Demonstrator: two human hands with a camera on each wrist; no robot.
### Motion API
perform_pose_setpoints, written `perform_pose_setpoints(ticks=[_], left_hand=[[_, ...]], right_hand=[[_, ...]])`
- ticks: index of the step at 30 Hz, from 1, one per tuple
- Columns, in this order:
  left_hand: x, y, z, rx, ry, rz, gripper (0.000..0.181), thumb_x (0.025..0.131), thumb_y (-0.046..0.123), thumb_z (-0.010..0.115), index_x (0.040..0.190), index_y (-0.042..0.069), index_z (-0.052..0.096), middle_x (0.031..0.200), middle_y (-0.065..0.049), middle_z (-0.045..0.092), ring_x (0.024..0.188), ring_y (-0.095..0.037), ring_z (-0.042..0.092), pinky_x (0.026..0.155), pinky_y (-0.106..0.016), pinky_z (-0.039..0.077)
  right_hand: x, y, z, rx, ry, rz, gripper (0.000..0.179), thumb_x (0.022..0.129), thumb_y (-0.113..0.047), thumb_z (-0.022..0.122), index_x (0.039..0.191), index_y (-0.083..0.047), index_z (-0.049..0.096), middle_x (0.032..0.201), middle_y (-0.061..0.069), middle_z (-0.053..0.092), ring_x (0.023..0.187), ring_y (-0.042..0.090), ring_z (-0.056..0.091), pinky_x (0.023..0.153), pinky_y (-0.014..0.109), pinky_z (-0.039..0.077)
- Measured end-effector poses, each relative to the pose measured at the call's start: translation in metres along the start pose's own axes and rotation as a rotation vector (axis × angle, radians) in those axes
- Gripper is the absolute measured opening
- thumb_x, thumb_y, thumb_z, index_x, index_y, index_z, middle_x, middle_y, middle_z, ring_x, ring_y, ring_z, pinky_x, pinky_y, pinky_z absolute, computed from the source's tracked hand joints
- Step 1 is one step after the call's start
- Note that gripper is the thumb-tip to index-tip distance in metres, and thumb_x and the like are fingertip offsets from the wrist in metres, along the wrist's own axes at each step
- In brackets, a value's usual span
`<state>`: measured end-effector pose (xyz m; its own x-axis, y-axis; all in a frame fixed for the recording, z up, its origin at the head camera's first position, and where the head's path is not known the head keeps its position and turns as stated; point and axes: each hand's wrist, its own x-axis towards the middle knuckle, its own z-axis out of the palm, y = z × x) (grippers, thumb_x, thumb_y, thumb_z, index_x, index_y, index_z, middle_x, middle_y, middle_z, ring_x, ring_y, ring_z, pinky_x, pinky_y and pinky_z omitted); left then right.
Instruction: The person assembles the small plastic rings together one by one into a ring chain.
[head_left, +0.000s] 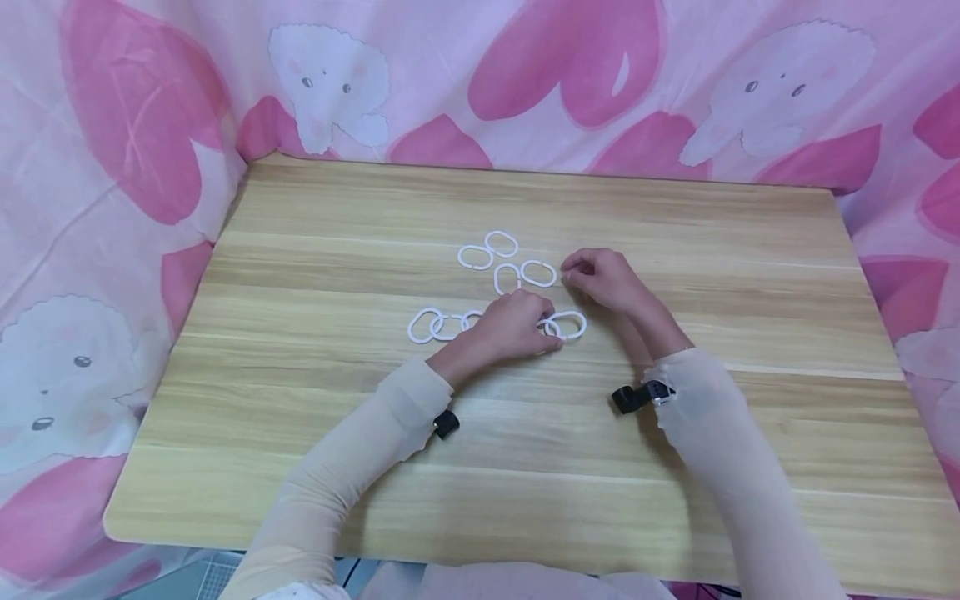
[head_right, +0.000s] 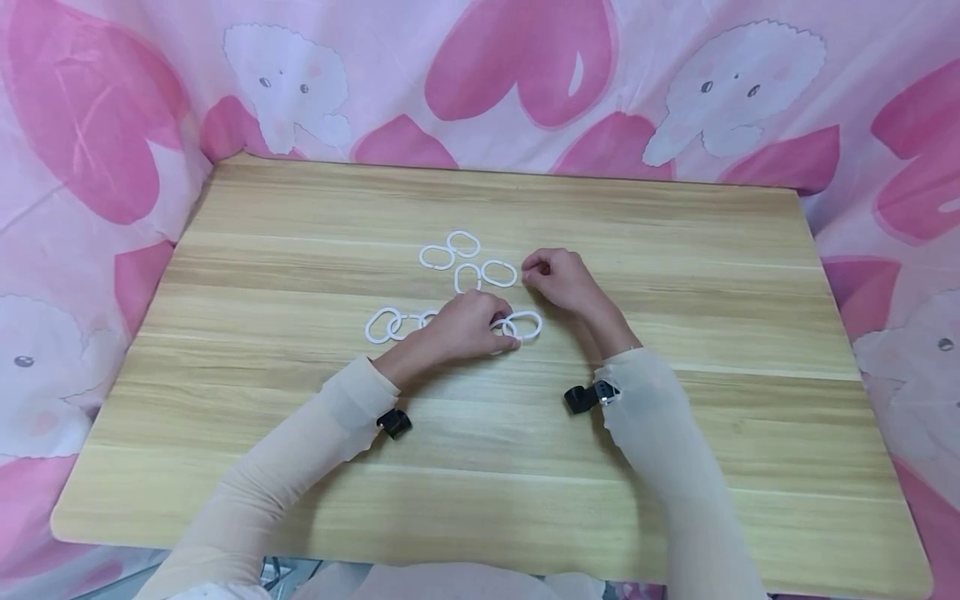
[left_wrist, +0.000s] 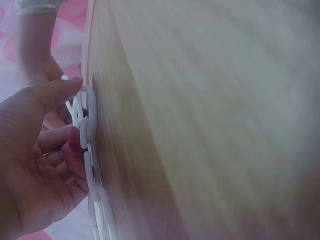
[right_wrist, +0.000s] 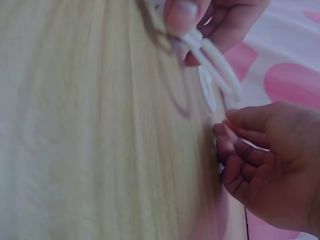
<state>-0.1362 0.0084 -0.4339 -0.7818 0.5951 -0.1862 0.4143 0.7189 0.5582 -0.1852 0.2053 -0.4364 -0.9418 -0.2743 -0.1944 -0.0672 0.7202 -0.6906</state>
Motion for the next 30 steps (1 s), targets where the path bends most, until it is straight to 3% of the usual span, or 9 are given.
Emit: perform_pose_setpoints(ticks=[9,17,23,30], left_hand=[[-0.001,-0.001,-0.002,-0.003,-0.007,0.004,0.026,0.085,0.038,0.08,0.084,0.016,0.066,0.066,0.007,0.051,0.062,-0.011,0.048,0.057,-0.025,0.037],[-0.002,-0.002,-0.002,0.005,-0.006,0.019,0.026,0.085,0.038,0.08,0.084,0.016,0.067,0.066,0.007,0.049,0.062,-0.01,0.047,0.057,-0.025,0.036],[-0.001,-0.003,-0.002,0.012,-0.003,0.024,0.027,0.085,0.039,0.08,0.083,0.016,0.066,0.065,0.008,0.048,0.062,-0.01,0.046,0.057,-0.025,0.035],[-0.002,-0.003,-0.003,0.012,0.0,0.019,0.026,0.085,0.039,0.08,0.084,0.016,0.067,0.065,0.008,0.047,0.063,-0.011,0.047,0.057,-0.025,0.035]], right_hand=[[0.019,-0.003,0.003,-0.085,-0.057,-0.091,0.042,0.088,-0.029,0.079,0.118,-0.002,0.067,0.098,0.013,0.067,0.089,0.023,0.058,0.082,0.032,0.047],[0.028,-0.001,0.009,-0.234,-0.05,-0.194,0.049,0.086,-0.035,0.081,0.12,-0.005,0.064,0.1,0.012,0.063,0.091,0.025,0.058,0.086,0.04,0.047],[0.031,0.001,0.012,-0.236,-0.026,-0.206,0.049,0.084,-0.039,0.082,0.119,-0.008,0.066,0.108,0.01,0.063,0.097,0.026,0.058,0.091,0.043,0.047],[0.032,-0.001,0.011,-0.182,-0.031,-0.189,0.043,0.085,-0.031,0.082,0.117,-0.006,0.067,0.114,0.015,0.066,0.101,0.029,0.059,0.094,0.044,0.046]])
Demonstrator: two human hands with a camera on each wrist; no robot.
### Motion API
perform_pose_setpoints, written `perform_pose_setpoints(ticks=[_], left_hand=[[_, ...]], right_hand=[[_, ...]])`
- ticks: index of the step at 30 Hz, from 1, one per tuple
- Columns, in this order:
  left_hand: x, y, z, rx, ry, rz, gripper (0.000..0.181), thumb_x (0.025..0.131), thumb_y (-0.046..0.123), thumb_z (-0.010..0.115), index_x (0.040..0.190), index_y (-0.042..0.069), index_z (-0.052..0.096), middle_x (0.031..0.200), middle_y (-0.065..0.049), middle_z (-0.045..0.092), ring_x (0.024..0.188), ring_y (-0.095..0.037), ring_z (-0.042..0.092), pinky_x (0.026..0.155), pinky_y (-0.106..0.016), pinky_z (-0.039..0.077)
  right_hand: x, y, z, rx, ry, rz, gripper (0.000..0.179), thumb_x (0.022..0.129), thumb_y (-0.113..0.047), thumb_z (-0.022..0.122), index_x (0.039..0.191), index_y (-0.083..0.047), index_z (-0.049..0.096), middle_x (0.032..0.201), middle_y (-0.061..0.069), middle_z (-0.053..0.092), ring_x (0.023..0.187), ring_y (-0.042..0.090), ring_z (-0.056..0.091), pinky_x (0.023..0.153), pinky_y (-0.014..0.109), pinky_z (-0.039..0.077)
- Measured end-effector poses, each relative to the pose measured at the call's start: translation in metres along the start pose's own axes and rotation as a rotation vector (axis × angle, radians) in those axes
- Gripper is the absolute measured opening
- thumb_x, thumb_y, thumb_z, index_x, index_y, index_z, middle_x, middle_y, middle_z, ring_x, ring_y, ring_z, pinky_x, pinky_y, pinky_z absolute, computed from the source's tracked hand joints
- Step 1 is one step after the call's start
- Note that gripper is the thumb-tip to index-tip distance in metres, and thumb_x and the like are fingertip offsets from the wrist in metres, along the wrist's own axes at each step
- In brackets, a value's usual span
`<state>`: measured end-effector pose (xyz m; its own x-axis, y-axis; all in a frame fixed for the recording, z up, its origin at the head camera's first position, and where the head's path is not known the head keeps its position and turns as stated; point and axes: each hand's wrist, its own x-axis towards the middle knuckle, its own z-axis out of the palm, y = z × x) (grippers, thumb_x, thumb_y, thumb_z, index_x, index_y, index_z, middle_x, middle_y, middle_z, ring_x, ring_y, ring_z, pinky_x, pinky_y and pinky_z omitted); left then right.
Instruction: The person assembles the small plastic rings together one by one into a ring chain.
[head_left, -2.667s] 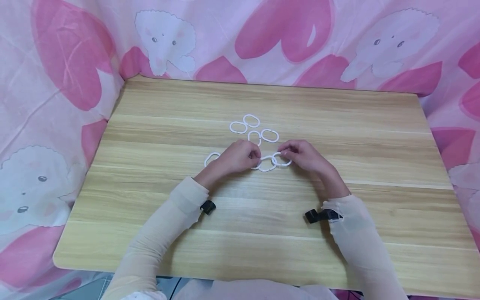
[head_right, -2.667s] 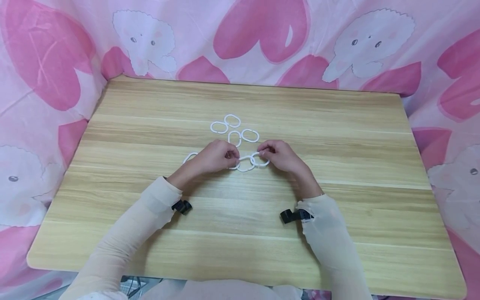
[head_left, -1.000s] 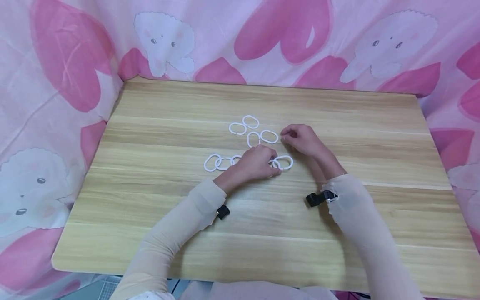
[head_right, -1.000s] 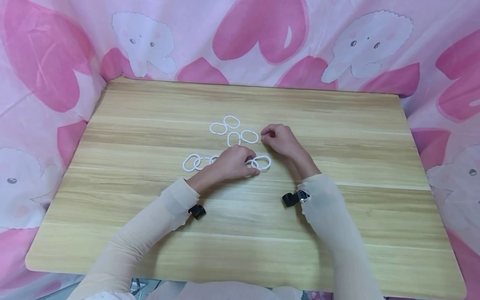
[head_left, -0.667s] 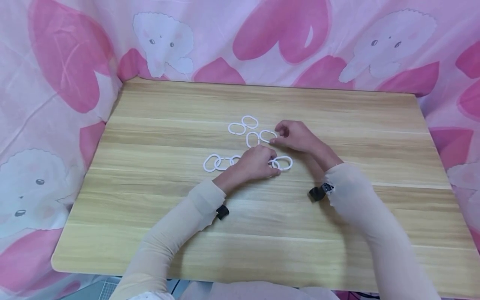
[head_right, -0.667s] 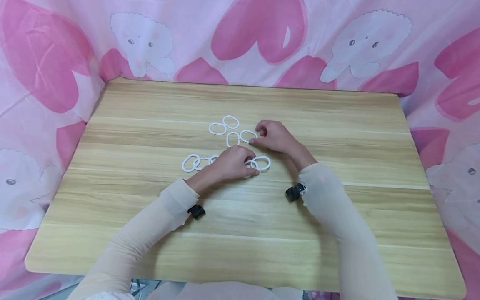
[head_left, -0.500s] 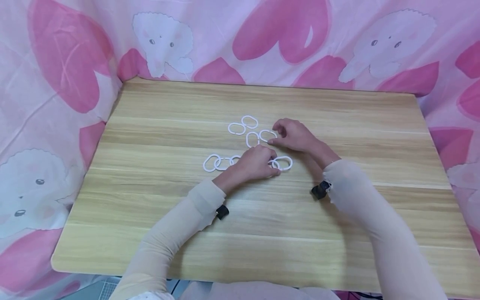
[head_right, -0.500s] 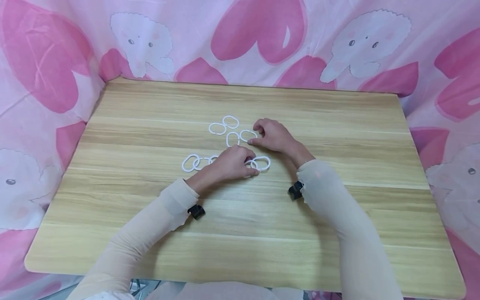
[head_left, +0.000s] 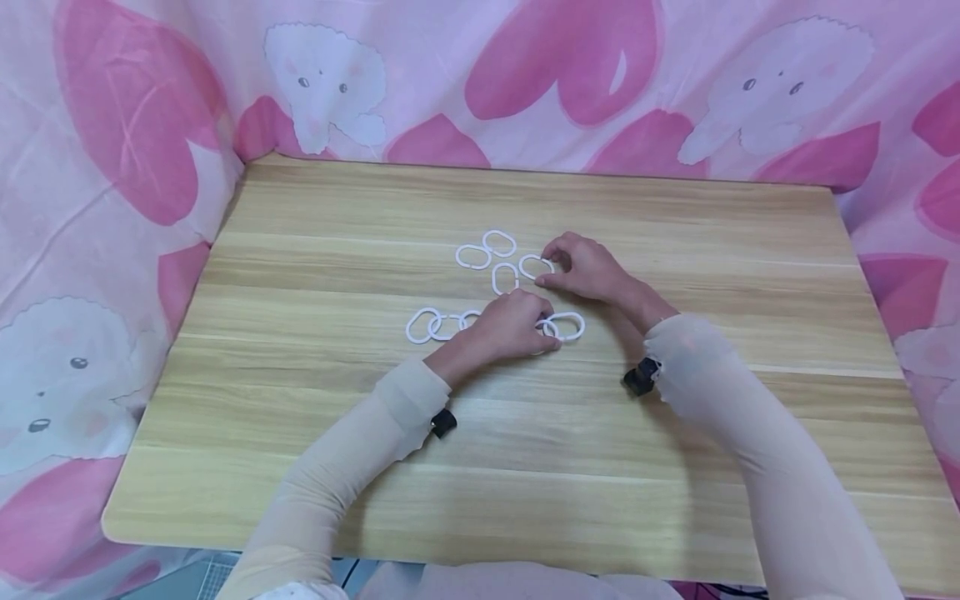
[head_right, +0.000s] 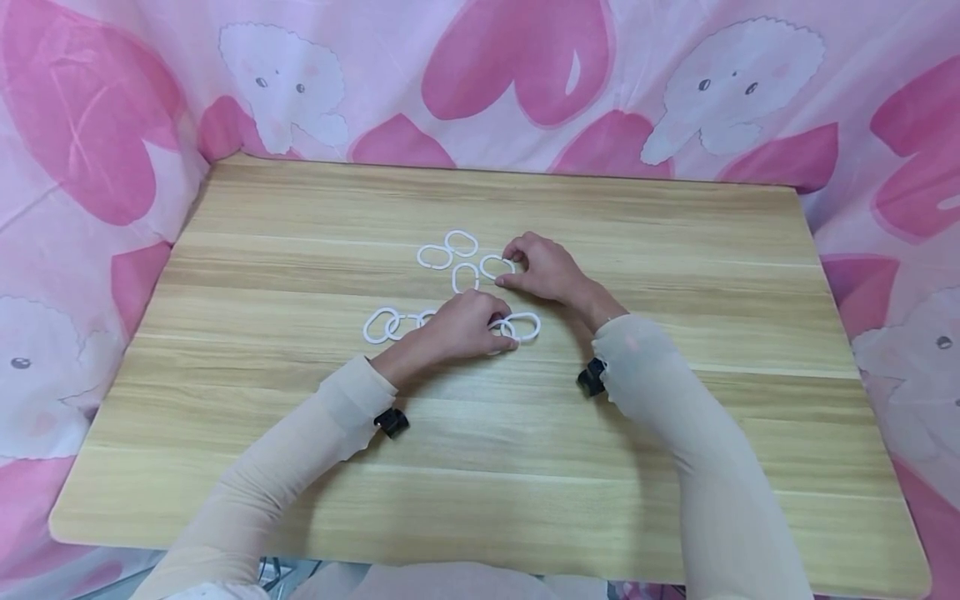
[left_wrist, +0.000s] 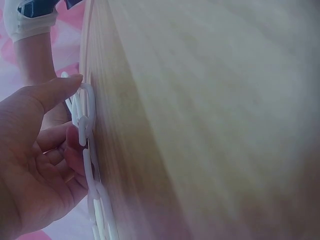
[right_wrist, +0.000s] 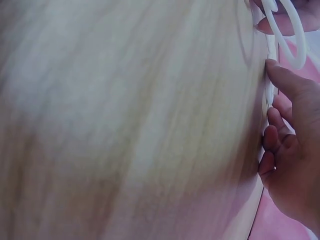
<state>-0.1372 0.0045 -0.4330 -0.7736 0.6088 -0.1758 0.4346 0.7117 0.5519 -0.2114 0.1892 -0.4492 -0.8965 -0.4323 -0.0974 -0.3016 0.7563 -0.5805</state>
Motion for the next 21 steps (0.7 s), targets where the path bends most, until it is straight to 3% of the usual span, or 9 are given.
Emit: perform_pose_setpoints(ticks=[6,14,21], left_hand=[[0.0005,-0.0004,0.0005,0.005,-0.002,-0.001,0.026,0.085,0.039,0.08,0.085,0.016,0.069,0.065,0.008,0.047,0.064,-0.011,0.046,0.058,-0.025,0.034],[0.001,-0.0012,0.0008,-0.012,-0.01,-0.012,0.026,0.085,0.039,0.08,0.088,0.016,0.07,0.065,0.007,0.048,0.062,-0.01,0.046,0.057,-0.025,0.034],[0.0014,-0.0002,0.0009,-0.013,-0.014,-0.015,0.027,0.085,0.04,0.081,0.092,0.015,0.072,0.067,0.007,0.052,0.063,-0.01,0.049,0.058,-0.025,0.036]], right_hand=[[-0.0007,-0.0008,-0.0011,0.04,-0.012,-0.01,0.044,0.086,-0.025,0.082,0.121,-0.006,0.064,0.116,0.016,0.066,0.106,0.03,0.059,0.099,0.046,0.045],[-0.0021,-0.0001,0.0002,0.06,0.017,-0.101,0.043,0.087,-0.019,0.081,0.125,-0.01,0.064,0.1,0.013,0.068,0.088,0.025,0.057,0.082,0.037,0.045],[-0.0046,0.0034,-0.0004,0.097,0.028,-0.108,0.044,0.086,-0.015,0.081,0.128,-0.012,0.067,0.093,0.011,0.068,0.079,0.018,0.057,0.074,0.028,0.045]])
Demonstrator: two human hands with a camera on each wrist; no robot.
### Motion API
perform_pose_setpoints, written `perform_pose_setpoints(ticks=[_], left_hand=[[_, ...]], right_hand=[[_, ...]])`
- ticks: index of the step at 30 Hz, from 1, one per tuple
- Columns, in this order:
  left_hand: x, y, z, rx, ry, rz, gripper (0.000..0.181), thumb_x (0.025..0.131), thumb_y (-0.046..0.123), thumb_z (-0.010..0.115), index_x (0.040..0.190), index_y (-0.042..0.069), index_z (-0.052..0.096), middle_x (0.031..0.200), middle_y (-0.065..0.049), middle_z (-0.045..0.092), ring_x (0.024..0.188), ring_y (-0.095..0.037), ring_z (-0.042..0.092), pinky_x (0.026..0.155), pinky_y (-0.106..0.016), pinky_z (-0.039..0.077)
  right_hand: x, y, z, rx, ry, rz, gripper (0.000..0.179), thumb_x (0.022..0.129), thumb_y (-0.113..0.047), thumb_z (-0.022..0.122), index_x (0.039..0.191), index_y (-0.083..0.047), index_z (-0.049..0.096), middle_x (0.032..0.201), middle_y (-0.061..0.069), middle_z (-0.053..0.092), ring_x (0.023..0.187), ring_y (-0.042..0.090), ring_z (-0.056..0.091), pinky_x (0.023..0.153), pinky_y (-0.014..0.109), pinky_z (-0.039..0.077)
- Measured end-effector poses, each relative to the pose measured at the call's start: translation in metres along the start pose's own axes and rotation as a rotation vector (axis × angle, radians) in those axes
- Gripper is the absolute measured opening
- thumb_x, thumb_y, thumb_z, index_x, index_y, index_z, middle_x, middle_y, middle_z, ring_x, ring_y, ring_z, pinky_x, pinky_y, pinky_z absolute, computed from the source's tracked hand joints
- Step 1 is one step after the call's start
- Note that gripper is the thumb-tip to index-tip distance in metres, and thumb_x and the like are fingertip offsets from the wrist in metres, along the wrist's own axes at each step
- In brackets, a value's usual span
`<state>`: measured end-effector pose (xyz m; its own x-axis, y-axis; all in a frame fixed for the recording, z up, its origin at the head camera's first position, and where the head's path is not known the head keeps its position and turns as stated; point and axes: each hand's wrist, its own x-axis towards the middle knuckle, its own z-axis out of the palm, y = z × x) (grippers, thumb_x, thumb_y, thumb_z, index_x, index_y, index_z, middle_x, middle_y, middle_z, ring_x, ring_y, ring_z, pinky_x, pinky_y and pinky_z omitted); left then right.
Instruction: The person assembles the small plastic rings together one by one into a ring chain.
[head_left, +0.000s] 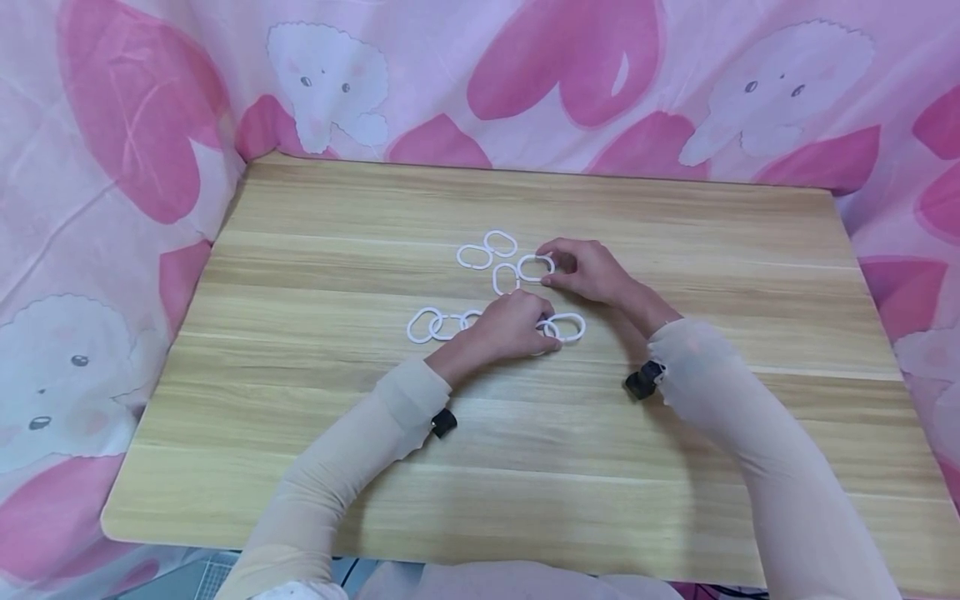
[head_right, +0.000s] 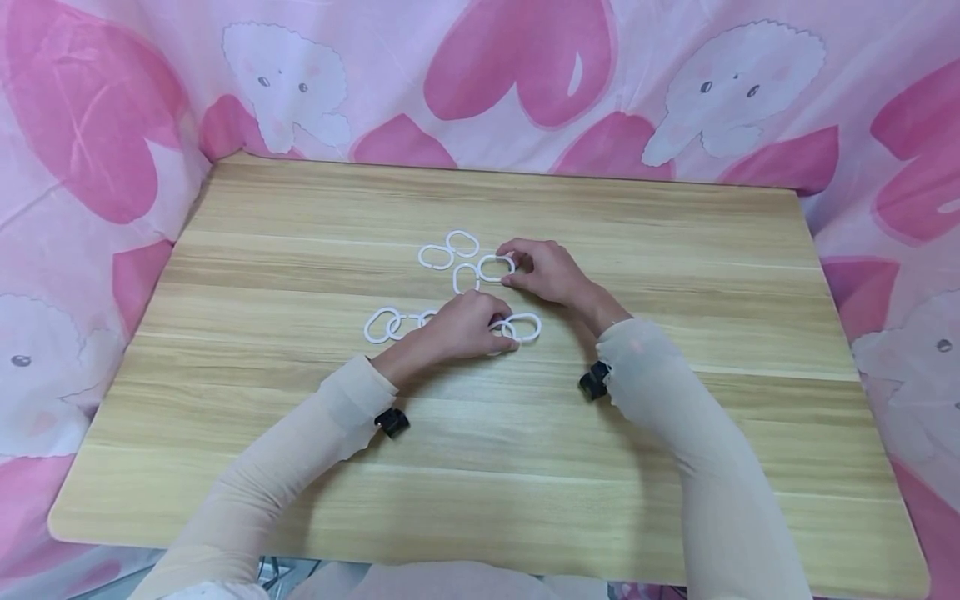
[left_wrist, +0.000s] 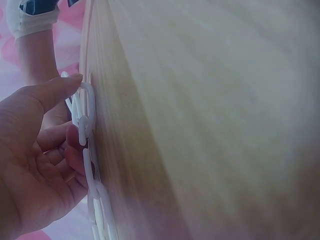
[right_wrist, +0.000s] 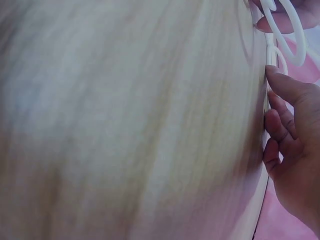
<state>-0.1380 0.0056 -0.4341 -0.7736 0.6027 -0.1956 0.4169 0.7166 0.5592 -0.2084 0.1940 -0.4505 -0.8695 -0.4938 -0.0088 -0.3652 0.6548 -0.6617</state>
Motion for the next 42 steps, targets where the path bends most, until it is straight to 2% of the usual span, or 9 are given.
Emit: perform_pose_setpoints(ticks=[7,11,15,18,20,23,30,37,42], left_hand=[[0.001,0.001,0.001,-0.005,-0.009,-0.015,0.029,0.085,0.04,0.081,0.097,0.015,0.073,0.068,0.006,0.055,0.066,-0.011,0.051,0.059,-0.025,0.038],[0.001,0.003,0.001,-0.018,-0.017,-0.017,0.028,0.086,0.04,0.08,0.096,0.015,0.073,0.07,0.005,0.057,0.067,-0.012,0.053,0.06,-0.024,0.039],[0.001,0.003,0.001,-0.031,-0.02,-0.022,0.028,0.086,0.039,0.08,0.097,0.014,0.073,0.073,0.004,0.06,0.067,-0.012,0.054,0.061,-0.024,0.041],[0.001,0.004,0.001,-0.032,-0.016,-0.022,0.028,0.085,0.039,0.081,0.096,0.015,0.072,0.074,0.004,0.061,0.067,-0.012,0.054,0.06,-0.024,0.042],[0.001,0.004,0.001,-0.031,-0.016,-0.023,0.028,0.085,0.039,0.081,0.096,0.015,0.072,0.074,0.004,0.061,0.066,-0.011,0.054,0.06,-0.024,0.042],[0.001,0.004,0.001,-0.027,-0.017,-0.023,0.028,0.085,0.039,0.081,0.094,0.015,0.072,0.072,0.004,0.059,0.066,-0.011,0.052,0.059,-0.024,0.041],[0.002,0.005,0.002,-0.035,-0.023,-0.018,0.026,0.085,0.039,0.081,0.092,0.015,0.072,0.071,0.005,0.058,0.065,-0.011,0.052,0.059,-0.023,0.04],[0.002,0.004,0.002,-0.055,-0.007,-0.008,0.024,0.085,0.038,0.081,0.089,0.016,0.071,0.069,0.005,0.059,0.063,-0.011,0.052,0.057,-0.023,0.04],[0.002,0.004,0.002,-0.068,-0.02,-0.018,0.028,0.085,0.037,0.081,0.098,0.014,0.073,0.073,0.004,0.062,0.065,-0.011,0.053,0.058,-0.023,0.04]], right_hand=[[-0.008,0.007,0.0,0.212,0.052,0.015,0.038,0.089,-0.004,0.075,0.127,-0.004,0.069,0.094,0.018,0.07,0.077,0.005,0.059,0.071,0.016,0.049],[-0.012,0.012,-0.002,0.323,0.108,0.043,0.036,0.092,0.0,0.07,0.128,0.0,0.067,0.112,0.028,0.071,0.083,-0.002,0.059,0.074,0.013,0.049],[-0.019,0.011,-0.007,0.375,0.154,0.118,0.034,0.095,-0.002,0.067,0.129,0.002,0.066,0.123,0.029,0.068,0.081,-0.005,0.062,0.067,0.014,0.05],[-0.026,0.011,-0.012,0.417,0.184,0.167,0.031,0.096,-0.002,0.066,0.126,0.006,0.065,0.109,0.02,0.074,0.075,-0.005,0.065,0.062,0.015,0.051],[-0.031,0.011,-0.014,0.462,0.206,0.179,0.03,0.096,-0.001,0.065,0.124,0.01,0.064,0.097,0.008,0.076,0.074,-0.004,0.067,0.062,0.015,0.053],[-0.039,0.011,-0.017,0.536,0.227,0.177,0.03,0.095,0.001,0.065,0.121,0.015,0.062,0.09,-0.012,0.074,0.076,-0.003,0.068,0.069,0.015,0.056],[-0.06,-0.003,-0.025,0.543,0.195,0.227,0.03,0.097,-0.003,0.065,0.12,0.015,0.063,0.085,-0.015,0.075,0.072,-0.003,0.068,0.066,0.017,0.057],[-0.081,-0.016,-0.025,0.538,0.147,0.255,0.028,0.097,-0.005,0.065,0.119,0.013,0.064,0.086,-0.013,0.075,0.075,-0.001,0.069,0.073,0.02,0.059],[-0.092,-0.021,-0.024,0.556,0.13,0.254,0.026,0.096,-0.001,0.064,0.116,0.016,0.063,0.082,-0.008,0.075,0.069,0.004,0.069,0.068,0.022,0.06]])
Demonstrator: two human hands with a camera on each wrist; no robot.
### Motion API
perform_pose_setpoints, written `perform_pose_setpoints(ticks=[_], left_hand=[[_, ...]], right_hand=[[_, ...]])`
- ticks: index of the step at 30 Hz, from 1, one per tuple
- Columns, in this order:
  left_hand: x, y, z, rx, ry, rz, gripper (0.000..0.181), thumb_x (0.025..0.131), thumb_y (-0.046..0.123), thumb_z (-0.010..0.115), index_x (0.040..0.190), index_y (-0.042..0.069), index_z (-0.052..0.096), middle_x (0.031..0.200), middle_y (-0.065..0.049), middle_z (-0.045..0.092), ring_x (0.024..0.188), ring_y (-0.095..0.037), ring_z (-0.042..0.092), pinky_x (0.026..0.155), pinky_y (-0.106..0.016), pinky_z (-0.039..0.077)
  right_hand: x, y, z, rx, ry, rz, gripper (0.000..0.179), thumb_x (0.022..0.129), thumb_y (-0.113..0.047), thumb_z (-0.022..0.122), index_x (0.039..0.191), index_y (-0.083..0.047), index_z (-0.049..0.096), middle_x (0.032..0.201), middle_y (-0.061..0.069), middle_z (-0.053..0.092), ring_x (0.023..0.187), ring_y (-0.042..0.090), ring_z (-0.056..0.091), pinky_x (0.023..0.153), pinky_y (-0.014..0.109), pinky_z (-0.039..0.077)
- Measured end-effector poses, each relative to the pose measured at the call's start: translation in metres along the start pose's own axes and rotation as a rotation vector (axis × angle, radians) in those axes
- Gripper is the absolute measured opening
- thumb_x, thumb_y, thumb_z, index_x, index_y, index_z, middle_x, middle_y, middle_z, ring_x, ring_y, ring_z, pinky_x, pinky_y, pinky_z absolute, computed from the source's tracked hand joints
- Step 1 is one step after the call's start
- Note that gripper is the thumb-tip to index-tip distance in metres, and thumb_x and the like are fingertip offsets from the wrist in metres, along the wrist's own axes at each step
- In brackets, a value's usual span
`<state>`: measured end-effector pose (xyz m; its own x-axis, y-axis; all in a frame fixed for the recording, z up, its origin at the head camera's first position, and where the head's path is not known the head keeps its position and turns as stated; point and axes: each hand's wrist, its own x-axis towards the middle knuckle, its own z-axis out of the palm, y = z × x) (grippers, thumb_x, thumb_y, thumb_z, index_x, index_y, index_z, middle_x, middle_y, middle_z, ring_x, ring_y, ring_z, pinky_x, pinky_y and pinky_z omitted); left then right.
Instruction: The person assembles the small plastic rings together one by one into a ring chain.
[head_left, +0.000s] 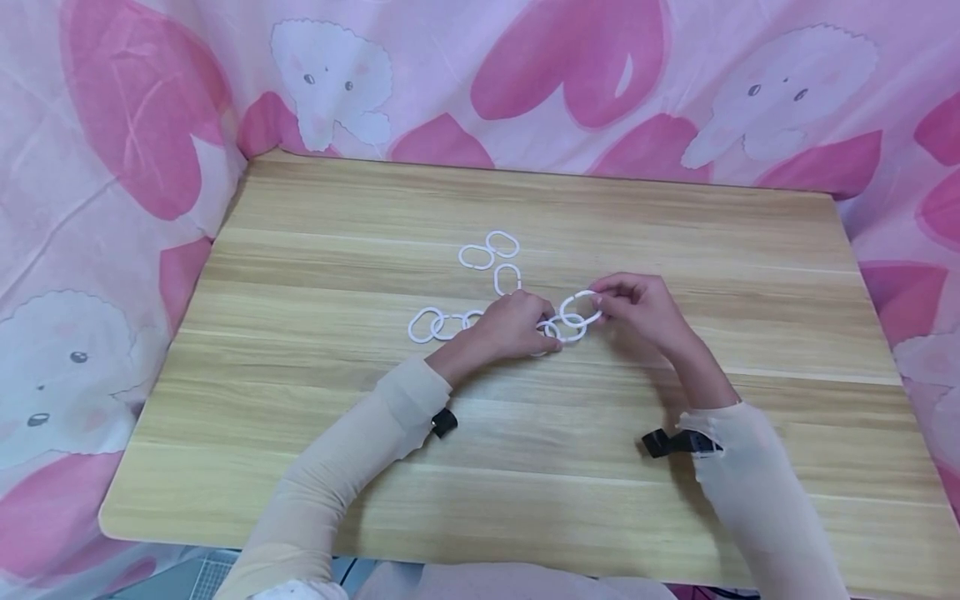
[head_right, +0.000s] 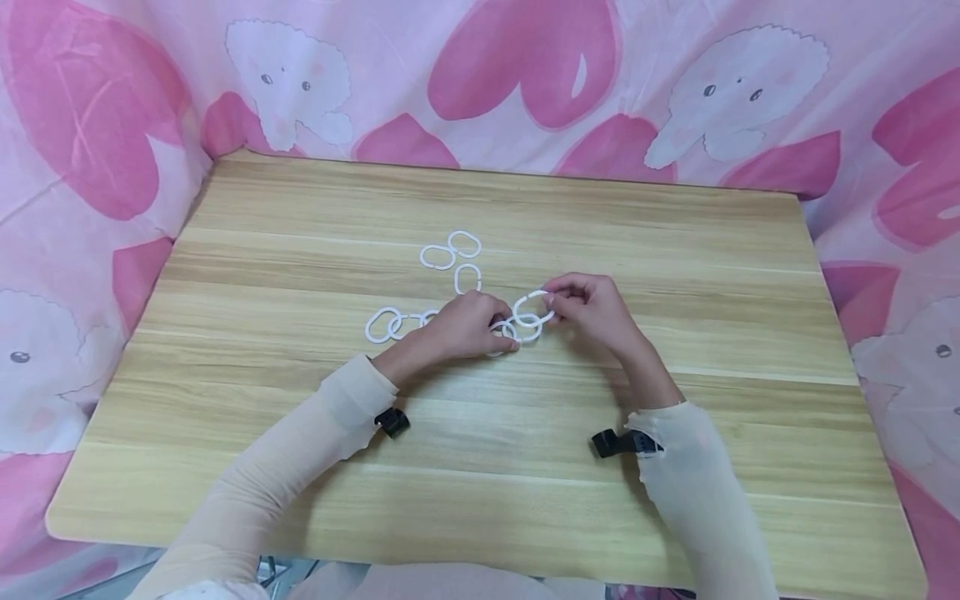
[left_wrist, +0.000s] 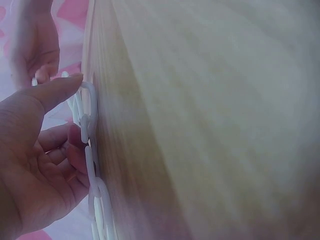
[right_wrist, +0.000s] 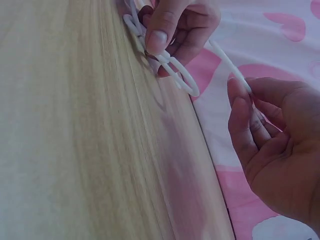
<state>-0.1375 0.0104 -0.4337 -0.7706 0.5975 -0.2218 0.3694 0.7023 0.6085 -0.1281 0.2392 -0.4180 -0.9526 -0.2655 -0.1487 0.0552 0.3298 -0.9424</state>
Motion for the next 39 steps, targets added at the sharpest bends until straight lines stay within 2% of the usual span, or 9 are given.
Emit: perform_pose_setpoints(ticks=[3,6,10,13,27,39], left_hand=[[0.0,0.0,0.0,0.001,-0.002,-0.003,0.031,0.085,0.038,0.081,0.101,0.012,0.074,0.075,0.003,0.064,0.066,-0.012,0.054,0.059,-0.023,0.042],[0.0,0.0,0.0,0.006,0.001,-0.002,0.033,0.085,0.039,0.081,0.102,0.012,0.074,0.076,0.003,0.065,0.067,-0.012,0.055,0.059,-0.023,0.042],[0.0,0.001,0.0,0.016,0.0,0.003,0.032,0.086,0.04,0.08,0.102,0.012,0.075,0.073,0.004,0.062,0.066,-0.011,0.054,0.059,-0.023,0.04],[0.0,0.0,0.0,0.027,-0.003,0.006,0.031,0.087,0.04,0.079,0.101,0.013,0.074,0.071,0.005,0.059,0.064,-0.011,0.051,0.058,-0.023,0.038],[-0.001,-0.001,0.0,0.031,0.0,0.034,0.027,0.088,0.041,0.078,0.09,0.015,0.071,0.067,0.007,0.053,0.062,-0.01,0.047,0.057,-0.022,0.034],[-0.001,-0.001,-0.001,0.026,-0.003,0.042,0.025,0.089,0.039,0.077,0.085,0.016,0.069,0.065,0.007,0.05,0.061,-0.01,0.046,0.057,-0.022,0.033]], right_hand=[[-0.007,-0.001,0.001,-0.047,-0.009,0.011,0.024,0.095,-0.001,0.065,0.114,0.015,0.065,0.081,-0.004,0.075,0.066,0.008,0.069,0.065,0.025,0.06],[-0.013,-0.002,0.002,-0.106,-0.023,0.026,0.022,0.095,0.0,0.065,0.112,0.013,0.067,0.086,0.008,0.076,0.065,0.01,0.07,0.063,0.027,0.061],[-0.02,-0.002,0.006,-0.153,-0.053,0.019,0.02,0.093,0.003,0.065,0.11,0.013,0.069,0.095,0.029,0.074,0.066,0.006,0.07,0.063,0.027,0.061],[-0.022,-0.002,0.009,-0.183,-0.077,-0.012,0.019,0.091,0.006,0.064,0.108,0.013,0.07,0.095,0.034,0.072,0.066,0.003,0.069,0.062,0.026,0.061],[-0.021,-0.001,0.018,-0.396,-0.103,-0.13,0.01,0.089,0.003,0.072,0.097,0.003,0.077,0.081,0.018,0.076,0.064,-0.001,0.059,0.057,0.016,0.051],[-0.019,-0.003,0.02,-0.441,-0.121,-0.117,0.01,0.089,0.0,0.072,0.098,0.0,0.079,0.084,0.015,0.076,0.067,0.003,0.058,0.058,0.017,0.05]])
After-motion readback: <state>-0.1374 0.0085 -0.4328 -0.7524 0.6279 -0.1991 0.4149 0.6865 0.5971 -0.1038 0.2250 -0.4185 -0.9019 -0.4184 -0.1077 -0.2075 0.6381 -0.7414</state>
